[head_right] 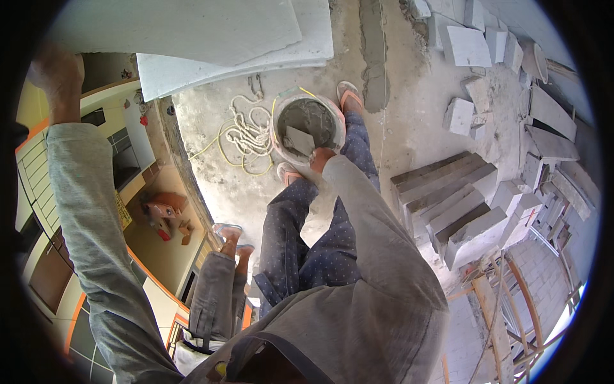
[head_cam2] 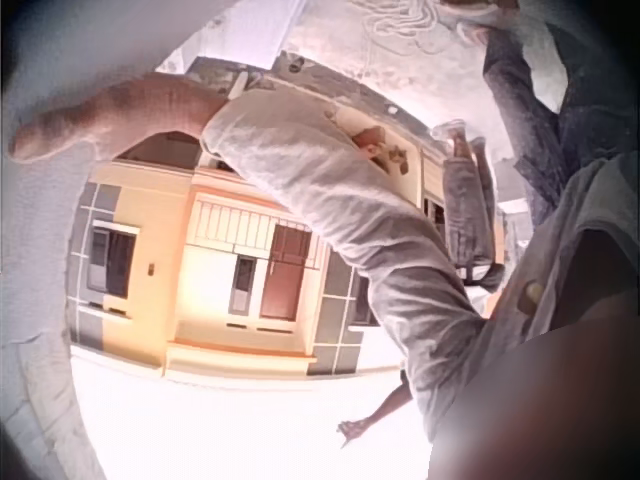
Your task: The person scoops mortar from a bucket with a trowel and spreads it along a string line on the floor. They place white blocks onto the mortar bed, tap them into position with a hammer, and continue the process along the line.
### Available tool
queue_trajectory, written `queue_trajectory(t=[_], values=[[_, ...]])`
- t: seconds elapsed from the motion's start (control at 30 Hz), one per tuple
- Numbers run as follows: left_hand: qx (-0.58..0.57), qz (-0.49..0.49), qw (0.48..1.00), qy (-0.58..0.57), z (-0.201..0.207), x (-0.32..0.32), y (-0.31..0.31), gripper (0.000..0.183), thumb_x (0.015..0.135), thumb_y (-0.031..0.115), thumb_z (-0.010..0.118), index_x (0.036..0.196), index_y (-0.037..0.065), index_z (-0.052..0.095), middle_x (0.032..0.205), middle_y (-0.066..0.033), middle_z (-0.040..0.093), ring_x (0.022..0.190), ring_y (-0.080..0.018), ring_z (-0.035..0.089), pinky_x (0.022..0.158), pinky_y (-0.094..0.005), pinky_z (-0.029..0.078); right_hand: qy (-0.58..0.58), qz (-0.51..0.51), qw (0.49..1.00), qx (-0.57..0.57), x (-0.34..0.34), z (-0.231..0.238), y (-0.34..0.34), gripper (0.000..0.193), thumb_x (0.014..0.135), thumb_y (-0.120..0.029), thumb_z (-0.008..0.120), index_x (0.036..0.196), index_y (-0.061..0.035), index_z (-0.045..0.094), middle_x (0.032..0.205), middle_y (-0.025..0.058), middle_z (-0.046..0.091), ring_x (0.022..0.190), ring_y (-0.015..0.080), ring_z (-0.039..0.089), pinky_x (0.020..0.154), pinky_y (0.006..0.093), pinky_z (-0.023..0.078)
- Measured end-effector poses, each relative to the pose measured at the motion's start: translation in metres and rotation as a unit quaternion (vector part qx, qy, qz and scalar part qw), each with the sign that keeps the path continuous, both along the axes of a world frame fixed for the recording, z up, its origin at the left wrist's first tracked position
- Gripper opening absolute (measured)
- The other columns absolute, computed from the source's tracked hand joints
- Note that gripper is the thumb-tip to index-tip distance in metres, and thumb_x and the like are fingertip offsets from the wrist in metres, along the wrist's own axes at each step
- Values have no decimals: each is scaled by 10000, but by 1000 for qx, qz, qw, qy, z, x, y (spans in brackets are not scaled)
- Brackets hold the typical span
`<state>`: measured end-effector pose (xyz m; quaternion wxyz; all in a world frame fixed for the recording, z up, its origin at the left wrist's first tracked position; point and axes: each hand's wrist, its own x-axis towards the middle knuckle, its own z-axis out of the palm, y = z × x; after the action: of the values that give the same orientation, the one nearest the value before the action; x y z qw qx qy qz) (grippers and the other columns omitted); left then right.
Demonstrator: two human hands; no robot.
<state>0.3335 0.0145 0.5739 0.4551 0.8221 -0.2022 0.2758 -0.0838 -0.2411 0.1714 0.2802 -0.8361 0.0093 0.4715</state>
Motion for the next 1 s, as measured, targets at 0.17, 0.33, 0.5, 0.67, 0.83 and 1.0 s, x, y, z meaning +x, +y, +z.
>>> queue_trajectory(t=[0.17, 0.33, 0.5, 0.67, 0.83, 1.0], values=[[-44, 22, 999, -8, 25, -10, -6, 914, 685, 702, 810, 1158, -37, 556, 1017, -105, 608, 925, -295, 629, 887, -449, 489, 118, -280, 928, 215, 0, 133, -59, 310, 949, -270, 632, 1044, 14, 715, 784, 82, 715, 561, 166, 639, 519, 336, 517], [-180, -20, 977, 115, 27, -41, -15, 778, 610, 400, 963, 1131, -39, 587, 1026, -128, 683, 915, -239, 675, 804, -364, 566, -132, -312, 883, 326, 35, 378, -85, 370, 912, -205, 640, 1173, 52, 588, 898, 107, 690, 710, 164, 653, 641, 309, 530], [-258, -32, 947, 188, 23, -61, -18, 823, 547, 339, 992, 1159, -29, 583, 1025, -116, 689, 907, -227, 681, 804, -356, 572, -596, -111, 788, 110, 110, 554, -78, 459, 826, -138, 733, 1170, 63, 504, 978, 206, 645, 786, 333, 672, 680, 376, 533], [-256, -19, 948, 186, 27, -84, -21, 818, 540, 291, 984, 1187, -1, 577, 1018, -104, 701, 892, -215, 688, 796, -348, 574, -693, -133, 707, 45, 178, 605, -21, 448, 766, -92, 752, 1142, 15, 533, 1009, 203, 594, 787, 386, 645, 686, 449, 528], [-170, 32, 966, 193, 23, -83, -18, 864, 539, 277, 974, 1238, 6, 545, 1073, -132, 698, 916, -233, 693, 821, -349, 567, -654, -64, 752, -50, 161, 603, 5, 432, 724, -67, 751, 1126, -45, 594, 1017, 152, 599, 807, 369, 654, 676, 436, 536], [-162, -1, 972, 168, 12, -75, -17, 1074, 513, 381, 984, 1357, -22, 457, 1182, -196, 659, 1053, -314, 663, 931, -385, 528, -613, -49, 786, 58, 128, 645, -16, 407, 774, -113, 764, 1112, 24, 585, 993, 165, 623, 826, 327, 669, 702, 400, 537]])
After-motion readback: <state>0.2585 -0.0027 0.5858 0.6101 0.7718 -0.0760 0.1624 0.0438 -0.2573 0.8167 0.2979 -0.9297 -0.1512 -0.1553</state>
